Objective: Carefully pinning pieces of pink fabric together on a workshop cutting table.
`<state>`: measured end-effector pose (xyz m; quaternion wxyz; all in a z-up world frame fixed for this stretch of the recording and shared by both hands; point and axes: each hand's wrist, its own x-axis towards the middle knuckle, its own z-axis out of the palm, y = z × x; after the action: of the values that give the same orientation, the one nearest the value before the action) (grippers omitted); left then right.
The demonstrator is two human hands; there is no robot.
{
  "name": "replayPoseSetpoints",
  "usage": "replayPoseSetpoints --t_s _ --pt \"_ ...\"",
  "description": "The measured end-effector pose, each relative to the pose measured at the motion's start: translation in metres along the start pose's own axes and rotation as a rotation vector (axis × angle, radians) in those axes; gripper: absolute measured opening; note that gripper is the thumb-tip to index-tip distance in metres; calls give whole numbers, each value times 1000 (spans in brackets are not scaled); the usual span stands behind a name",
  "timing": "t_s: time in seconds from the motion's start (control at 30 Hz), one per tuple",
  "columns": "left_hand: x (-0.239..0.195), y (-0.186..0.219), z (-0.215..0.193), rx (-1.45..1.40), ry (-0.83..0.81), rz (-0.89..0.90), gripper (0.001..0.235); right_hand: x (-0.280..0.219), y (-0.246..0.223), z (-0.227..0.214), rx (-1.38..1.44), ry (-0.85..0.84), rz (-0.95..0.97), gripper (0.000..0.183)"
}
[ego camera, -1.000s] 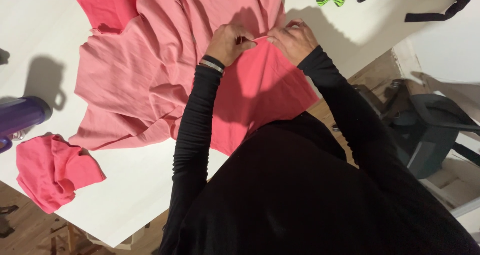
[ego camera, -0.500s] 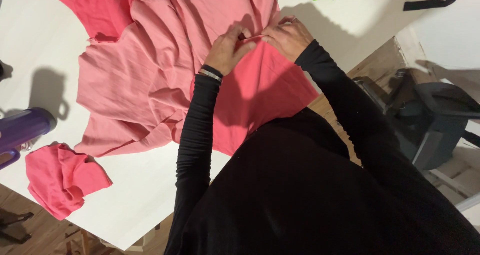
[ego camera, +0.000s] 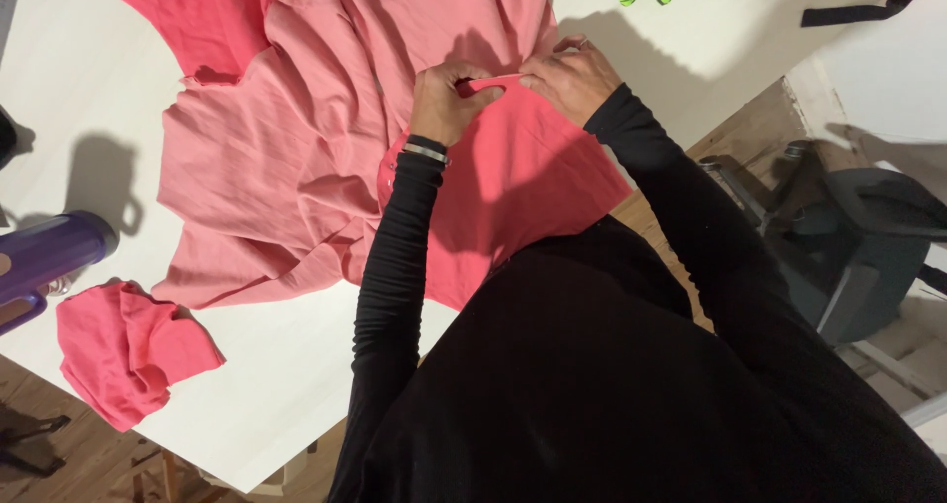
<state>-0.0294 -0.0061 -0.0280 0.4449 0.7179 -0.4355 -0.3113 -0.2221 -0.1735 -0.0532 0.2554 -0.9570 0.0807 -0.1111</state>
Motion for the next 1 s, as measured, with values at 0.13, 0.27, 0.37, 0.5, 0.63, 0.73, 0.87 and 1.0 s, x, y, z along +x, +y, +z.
replayPoseSetpoints --t_s 0.13,0.27,0.37,0.5,0.63,0.73,0.87,1.0 --pt "-1 -7 5 -4 64 -40 20 -2 10 11 25 3 27 16" --pt "-3 4 1 -106 41 -175 20 3 -1 -1 3 -19 22 17" --pt "-4 1 5 -3 55 -175 23 5 -2 4 39 10 6 15" --pt "-7 -3 5 33 72 28 21 7 -4 3 61 9 46 15" --pt "3 -7 10 82 79 -61 24 11 4 4 64 47 27 17" --pt "-2 -11 12 66 79 -160 23 1 11 8 108 11 64 16" --pt "-4 -15 8 -51 142 -107 20 2 5 15 159 -69 102 14" --pt "-3 -12 12 4 119 -97 28 0 15 22 76 -28 66 15"
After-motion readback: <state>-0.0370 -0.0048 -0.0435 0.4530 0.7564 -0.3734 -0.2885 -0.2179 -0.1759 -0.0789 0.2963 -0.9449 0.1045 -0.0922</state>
